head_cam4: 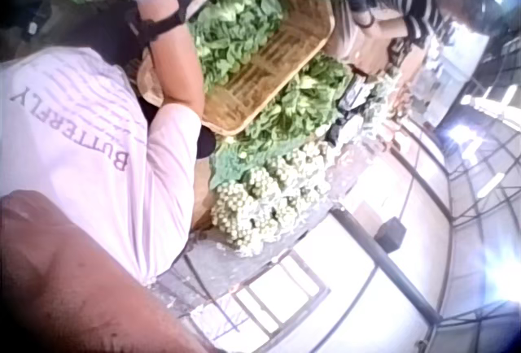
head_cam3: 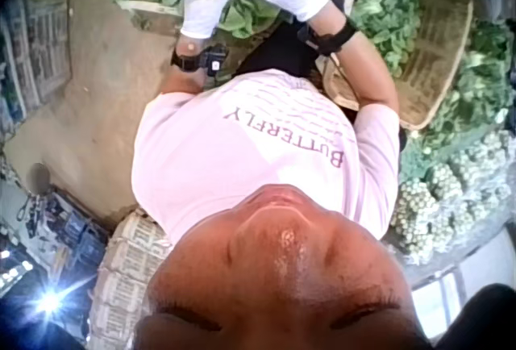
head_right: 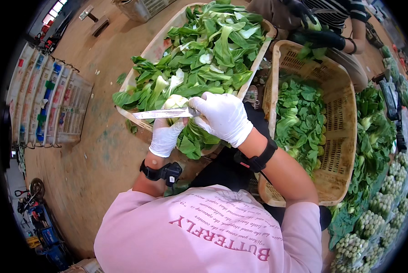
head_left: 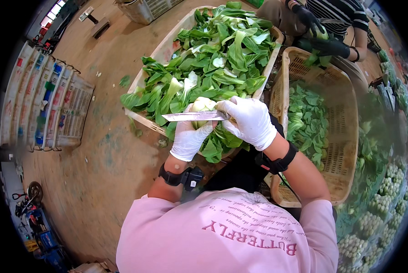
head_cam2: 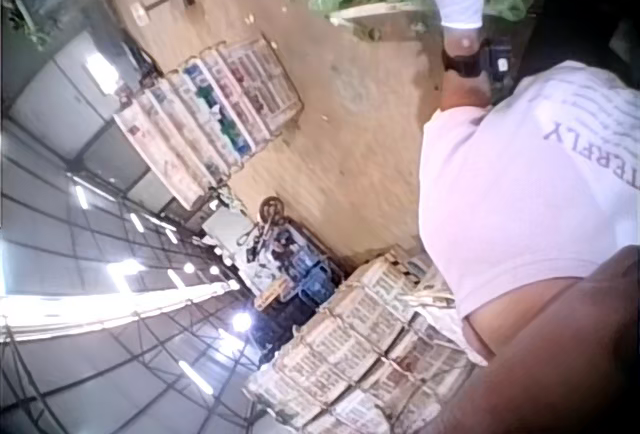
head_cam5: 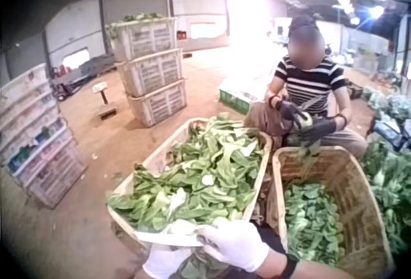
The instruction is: The person trims the ends of bok choy heads with a knife and places the trimmed vegetables into a plastic crate.
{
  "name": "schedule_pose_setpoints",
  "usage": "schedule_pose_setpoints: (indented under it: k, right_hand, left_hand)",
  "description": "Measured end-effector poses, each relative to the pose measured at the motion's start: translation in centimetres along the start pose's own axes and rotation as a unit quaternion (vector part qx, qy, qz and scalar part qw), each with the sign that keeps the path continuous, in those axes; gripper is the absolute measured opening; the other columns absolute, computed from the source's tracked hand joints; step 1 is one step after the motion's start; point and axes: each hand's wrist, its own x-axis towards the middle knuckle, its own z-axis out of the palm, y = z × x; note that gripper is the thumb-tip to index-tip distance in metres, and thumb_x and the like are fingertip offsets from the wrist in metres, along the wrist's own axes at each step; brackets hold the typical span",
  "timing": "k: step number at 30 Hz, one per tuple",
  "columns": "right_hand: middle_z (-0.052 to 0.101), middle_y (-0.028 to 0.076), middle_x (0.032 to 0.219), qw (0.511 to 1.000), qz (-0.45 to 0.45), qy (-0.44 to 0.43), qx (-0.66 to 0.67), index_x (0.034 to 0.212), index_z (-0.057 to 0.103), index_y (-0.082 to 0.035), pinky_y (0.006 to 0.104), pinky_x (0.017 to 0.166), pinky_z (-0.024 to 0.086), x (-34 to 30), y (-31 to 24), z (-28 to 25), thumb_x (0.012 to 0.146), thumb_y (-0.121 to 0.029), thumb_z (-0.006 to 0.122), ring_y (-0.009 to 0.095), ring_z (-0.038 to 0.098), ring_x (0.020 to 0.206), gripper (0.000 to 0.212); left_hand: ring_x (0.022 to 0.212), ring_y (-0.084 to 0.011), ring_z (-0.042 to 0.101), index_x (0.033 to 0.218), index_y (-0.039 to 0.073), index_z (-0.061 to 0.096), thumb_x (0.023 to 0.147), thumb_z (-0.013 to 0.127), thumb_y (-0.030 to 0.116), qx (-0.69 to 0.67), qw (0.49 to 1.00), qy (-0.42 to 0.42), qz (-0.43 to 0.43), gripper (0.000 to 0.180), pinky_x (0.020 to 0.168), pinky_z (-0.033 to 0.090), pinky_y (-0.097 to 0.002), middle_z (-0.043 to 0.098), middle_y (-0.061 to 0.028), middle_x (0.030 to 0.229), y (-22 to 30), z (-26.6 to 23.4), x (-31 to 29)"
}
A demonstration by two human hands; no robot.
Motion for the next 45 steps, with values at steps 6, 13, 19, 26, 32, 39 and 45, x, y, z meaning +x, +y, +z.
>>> schedule_pose_setpoints:
  k: [6,13,19,26,32,39,45]
  right_hand:
    - [0.06,0.011,0.068,0.959,0.212,-0.095,-0.16,0.089,0.061,-0.012,0.0403,0.058,0.049,0.8,3.8,1.6,0.079,-0.019,0.062,0.031,0.062,0.063,0.013]
    - [0.064,0.007,0.093,0.894,0.225,-0.028,0.386,0.117,0.055,-0.005,0.0303,0.08,0.047,1.5,2.6,-0.7,0.083,-0.029,0.069,0.019,0.062,0.087,0.044]
    - [0.06,-0.001,0.092,0.735,0.288,-0.046,0.612,0.116,0.055,-0.003,0.0202,0.067,0.045,-0.4,4.2,2.5,0.082,-0.023,0.071,0.006,0.054,0.074,0.043]
    - [0.055,0.018,0.124,0.573,0.234,-0.023,0.785,0.132,0.042,-0.002,0.0277,0.076,0.052,-1.7,5.1,0.6,0.081,-0.039,0.059,0.02,0.063,0.097,0.065]
    - [0.054,0.024,0.123,0.489,0.171,0.118,0.847,0.131,0.041,0.004,0.0413,0.09,0.049,-6.1,10.5,2.2,0.085,-0.031,0.055,0.033,0.058,0.106,0.06]
    - [0.061,0.011,0.099,0.698,0.416,0.365,0.455,0.12,0.051,0.001,0.0276,0.074,0.048,-20.7,12.6,-11.4,0.092,-0.029,0.05,0.018,0.06,0.083,0.04]
    - [0.059,0.002,0.085,0.606,0.311,0.613,0.4,0.125,0.05,-0.001,0.0182,0.048,0.046,-42.7,24.0,-32.4,0.093,-0.029,0.054,0.007,0.051,0.06,0.043]
  left_hand:
    - [0.083,-0.015,0.06,0.111,0.002,0.054,0.071,0.08,0.017,0.19,0.979,0.01,0.077,0.05,0.074,0.05,-0.027,0.061,-0.0077,0.103,1.2,-0.5,0.3]
    - [0.101,-0.0196,0.055,0.12,0.002,0.047,0.071,0.079,0.019,0.259,0.965,0.005,0.049,0.061,0.09,0.043,-0.0309,0.055,-0.011,0.111,2.2,-0.1,3.0]
    - [0.098,-0.0117,0.053,0.116,-0.001,0.057,0.092,0.057,0.021,0.135,0.977,-0.161,-0.045,0.033,0.09,0.041,-0.0254,0.061,-0.003,0.102,2.7,-1.0,3.8]
    - [0.119,-0.0357,0.048,0.137,0.003,0.039,0.08,0.067,0.036,0.673,0.72,0.126,0.118,0.072,0.098,0.039,-0.0422,0.051,-0.0228,0.126,0.8,-5.8,7.5]
    - [0.122,-0.021,0.047,0.14,0.004,0.038,0.084,0.063,0.011,0.216,0.972,-0.043,0.079,0.061,0.104,0.034,-0.0367,0.049,-0.0124,0.134,1.5,-1.1,5.7]
    - [0.123,-0.0304,0.043,0.139,0.007,0.04,0.061,0.075,0.015,0.453,0.853,-0.25,0.073,0.086,0.104,0.036,-0.037,0.049,-0.0167,0.13,0.2,-1.0,2.4]
    - [0.131,-0.0362,0.033,0.144,0.02,0.032,0.067,0.074,0.035,0.366,0.892,-0.24,0.109,0.089,0.109,0.028,-0.0422,0.033,-0.0187,0.144,-5.6,4.4,4.5]
